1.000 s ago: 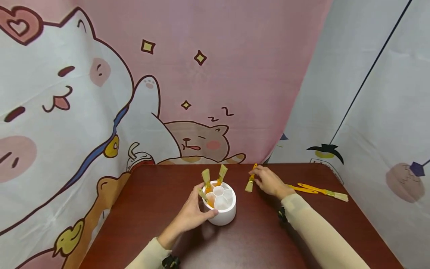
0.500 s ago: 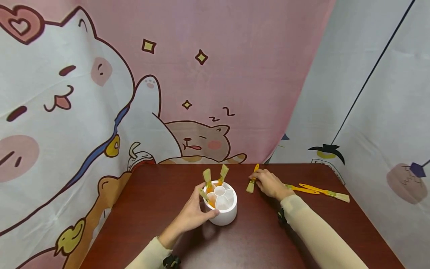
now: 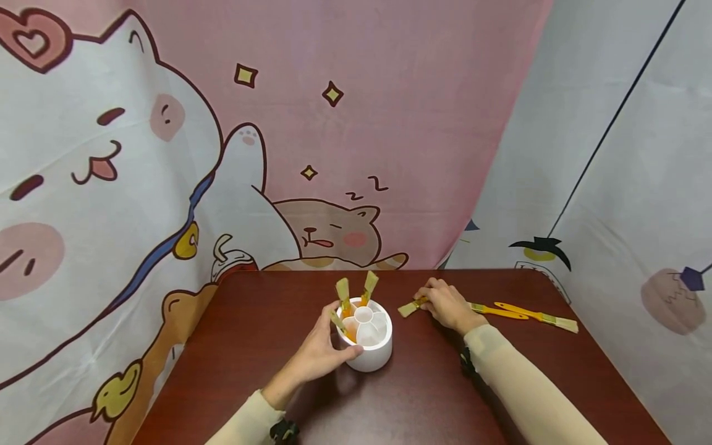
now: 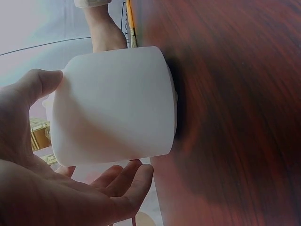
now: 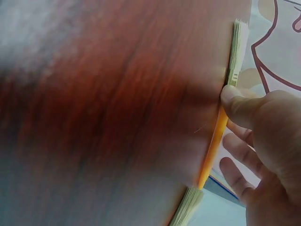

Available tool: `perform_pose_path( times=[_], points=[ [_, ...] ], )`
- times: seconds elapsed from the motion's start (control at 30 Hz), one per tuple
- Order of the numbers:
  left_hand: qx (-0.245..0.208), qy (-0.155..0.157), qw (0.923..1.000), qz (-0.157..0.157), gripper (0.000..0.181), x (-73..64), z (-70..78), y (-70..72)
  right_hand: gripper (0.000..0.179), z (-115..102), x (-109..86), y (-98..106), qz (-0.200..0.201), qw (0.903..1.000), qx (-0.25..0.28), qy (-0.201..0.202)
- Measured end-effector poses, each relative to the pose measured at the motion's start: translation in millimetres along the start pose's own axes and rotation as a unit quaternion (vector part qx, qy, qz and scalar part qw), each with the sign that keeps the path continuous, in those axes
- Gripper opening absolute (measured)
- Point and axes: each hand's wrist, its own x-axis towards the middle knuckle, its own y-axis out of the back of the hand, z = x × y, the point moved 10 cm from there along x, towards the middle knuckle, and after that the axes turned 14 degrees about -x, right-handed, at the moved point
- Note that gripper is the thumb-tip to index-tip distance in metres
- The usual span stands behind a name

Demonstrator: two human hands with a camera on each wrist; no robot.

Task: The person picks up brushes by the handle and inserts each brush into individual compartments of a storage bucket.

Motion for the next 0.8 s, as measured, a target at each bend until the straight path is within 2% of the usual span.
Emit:
perform_pose_path(
  times=[0.13,0.3,0.67,0.8],
  points=[
    [0.003,0.005,1.0,0.0,0.108,0.2,-0.4,-0.1,0.02,-2,-0.3,0,0.01,0.9997,-0.019,0.013],
    [0.002,0.007,1.0,0.002,0.108,0.0,0.4,-0.2,0.021,-4,-2.6,4,0.031,0.9992,-0.014,0.022],
    [0.005,0.011,0.9999,0.003,0.108,0.2,0.3,-0.1,0.018,-7,-6.6,4,0.012,0.9985,0.052,0.008],
    [0.006,0.011,0.9999,0.004,0.108,0.6,0.2,-0.1,0.017,-9,-6.0,12,0.027,0.9967,0.077,-0.002]
  ],
)
